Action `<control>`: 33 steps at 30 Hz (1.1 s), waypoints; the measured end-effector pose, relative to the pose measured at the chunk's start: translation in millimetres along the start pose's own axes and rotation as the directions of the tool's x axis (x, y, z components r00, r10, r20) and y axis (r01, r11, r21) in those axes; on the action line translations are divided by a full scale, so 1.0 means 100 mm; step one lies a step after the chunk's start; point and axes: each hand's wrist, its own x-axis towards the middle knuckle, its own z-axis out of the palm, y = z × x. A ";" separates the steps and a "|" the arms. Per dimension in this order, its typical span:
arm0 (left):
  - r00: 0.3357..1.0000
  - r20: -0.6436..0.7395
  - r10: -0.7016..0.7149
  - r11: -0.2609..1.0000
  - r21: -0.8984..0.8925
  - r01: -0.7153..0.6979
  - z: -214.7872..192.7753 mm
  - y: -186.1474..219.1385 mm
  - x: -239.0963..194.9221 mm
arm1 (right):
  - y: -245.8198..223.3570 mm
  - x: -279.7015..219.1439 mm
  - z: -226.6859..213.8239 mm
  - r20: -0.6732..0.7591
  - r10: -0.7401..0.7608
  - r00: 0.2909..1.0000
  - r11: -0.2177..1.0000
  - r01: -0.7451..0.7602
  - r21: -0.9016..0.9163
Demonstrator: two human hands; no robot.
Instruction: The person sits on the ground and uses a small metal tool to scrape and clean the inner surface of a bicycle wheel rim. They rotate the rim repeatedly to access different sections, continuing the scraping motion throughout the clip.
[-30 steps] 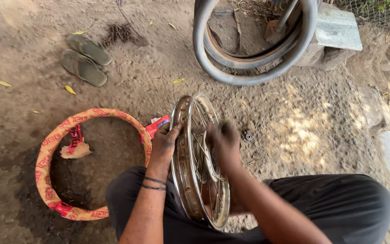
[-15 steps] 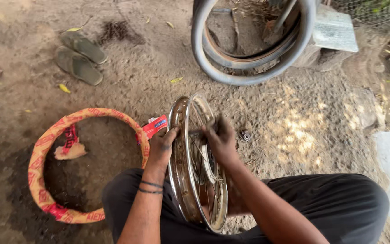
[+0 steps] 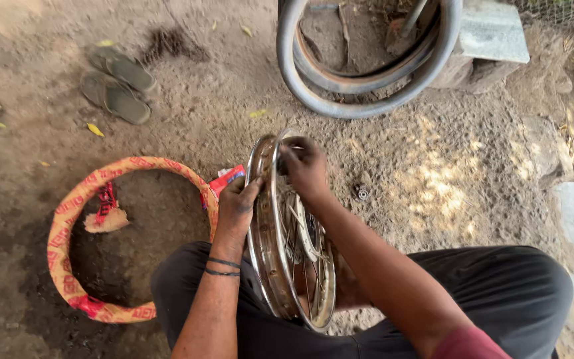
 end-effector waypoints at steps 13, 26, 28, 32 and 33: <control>0.995 0.065 -0.079 0.980 -0.176 0.090 -0.07 0.22 -0.07 | 0.33 -1.04 -0.15 0.167 0.108 0.980 0.962 -0.145 0.230; 0.999 0.034 -0.012 1.000 -0.012 0.012 -0.19 0.05 0.05 | 0.05 -0.03 0.14 -0.032 -0.343 0.939 0.939 0.343 -0.020; 0.998 0.012 -0.055 0.998 -0.033 0.055 -0.28 -0.03 0.10 | 0.19 -0.10 0.13 -0.015 -0.529 0.849 0.842 0.522 -0.135; 0.997 0.065 -0.049 0.998 -0.040 0.051 -0.28 -0.13 0.06 | 0.40 -0.47 -0.08 0.056 -0.467 0.882 0.869 0.470 -0.153; 0.995 0.059 -0.074 0.995 -0.069 0.078 -0.27 -0.08 0.07 | 0.41 -0.57 -0.10 0.054 -0.473 0.879 0.876 0.476 -0.080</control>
